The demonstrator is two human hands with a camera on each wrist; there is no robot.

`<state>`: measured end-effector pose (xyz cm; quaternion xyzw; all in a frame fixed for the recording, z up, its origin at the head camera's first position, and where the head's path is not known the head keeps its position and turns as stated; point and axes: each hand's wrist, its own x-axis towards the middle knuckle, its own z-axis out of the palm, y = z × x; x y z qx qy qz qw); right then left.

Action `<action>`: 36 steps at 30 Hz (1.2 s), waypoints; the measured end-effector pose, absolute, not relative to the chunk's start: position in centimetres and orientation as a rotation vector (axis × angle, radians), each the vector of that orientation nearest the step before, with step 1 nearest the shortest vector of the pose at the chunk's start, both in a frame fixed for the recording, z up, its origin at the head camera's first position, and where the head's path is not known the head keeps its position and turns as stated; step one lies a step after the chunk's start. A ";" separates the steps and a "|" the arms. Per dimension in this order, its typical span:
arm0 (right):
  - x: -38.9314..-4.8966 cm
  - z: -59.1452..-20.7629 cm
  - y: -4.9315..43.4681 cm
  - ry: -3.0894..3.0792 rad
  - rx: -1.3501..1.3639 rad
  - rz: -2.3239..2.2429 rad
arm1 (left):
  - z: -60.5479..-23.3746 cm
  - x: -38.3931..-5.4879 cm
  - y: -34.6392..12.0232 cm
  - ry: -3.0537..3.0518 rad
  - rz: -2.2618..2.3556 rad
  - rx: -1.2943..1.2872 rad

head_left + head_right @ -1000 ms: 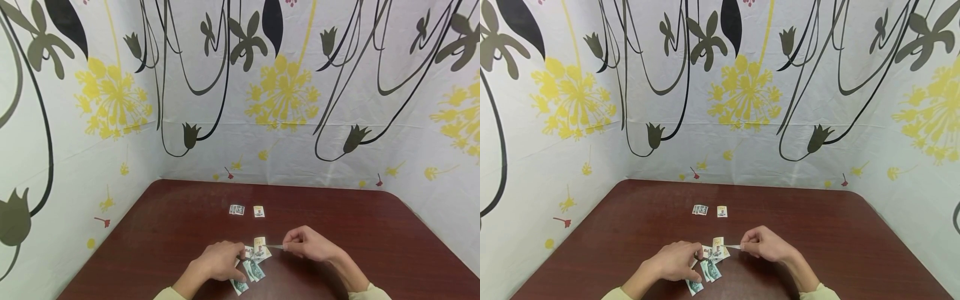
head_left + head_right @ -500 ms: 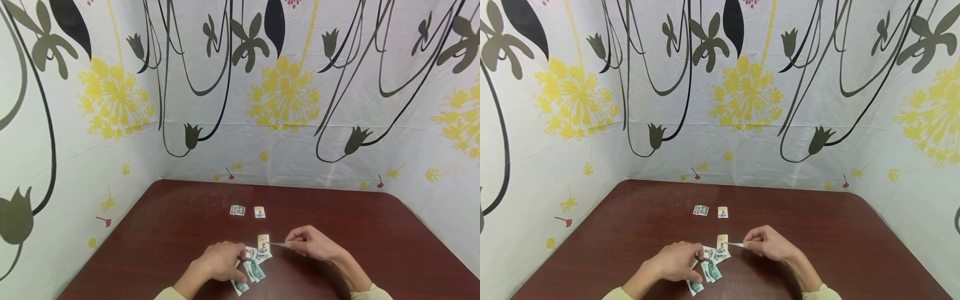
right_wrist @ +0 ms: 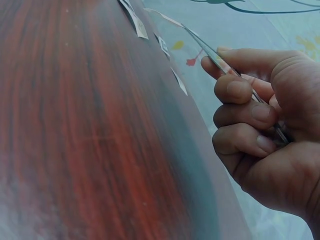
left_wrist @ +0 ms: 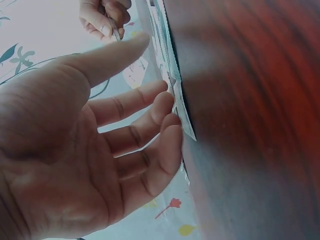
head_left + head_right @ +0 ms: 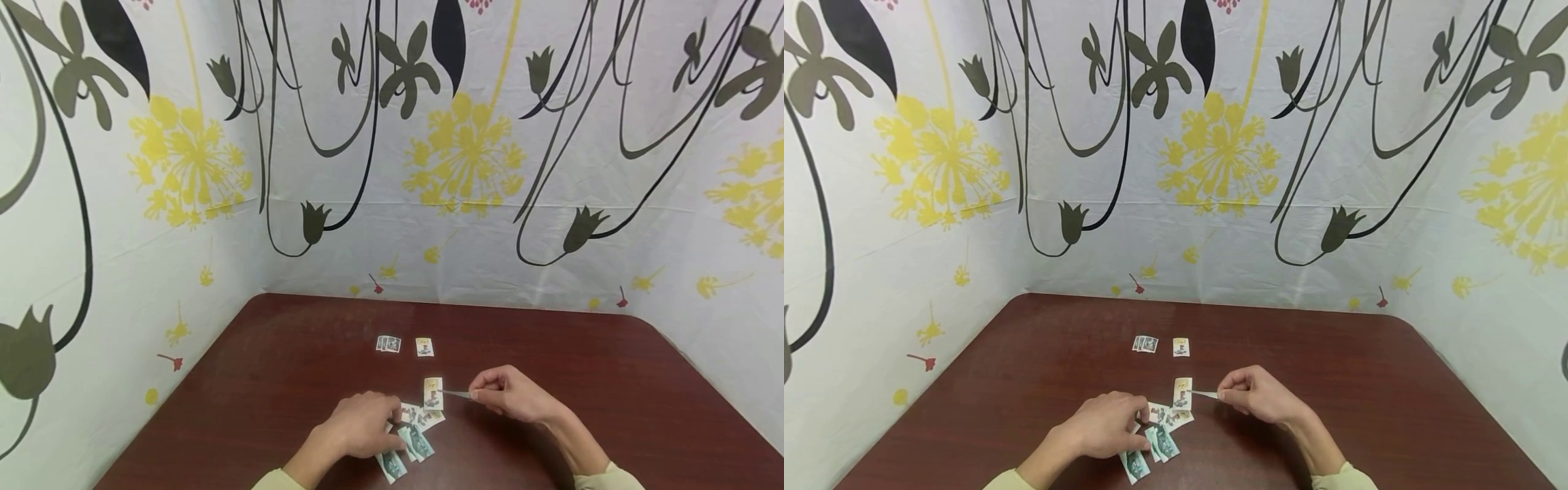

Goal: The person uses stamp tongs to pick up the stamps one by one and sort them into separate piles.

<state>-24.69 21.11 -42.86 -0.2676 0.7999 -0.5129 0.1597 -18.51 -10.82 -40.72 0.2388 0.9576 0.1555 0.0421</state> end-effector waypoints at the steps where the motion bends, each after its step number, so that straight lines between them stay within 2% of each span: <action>1: -24.7 -42.9 21.1 2.287 -0.762 -1.467 | -40.8 -18.5 -10.8 2.942 0.480 0.727; 15: -25.0 -43.1 21.5 2.298 -0.759 -1.489 | -40.4 -18.8 -10.9 3.053 0.470 0.698; 24: -25.2 -43.1 21.9 2.310 -0.718 -1.492 | -39.3 -19.2 -12.7 2.872 0.401 0.785; 36: -25.5 -42.8 22.3 2.306 -0.676 -1.508 | -39.4 -19.3 -13.0 2.841 0.353 0.756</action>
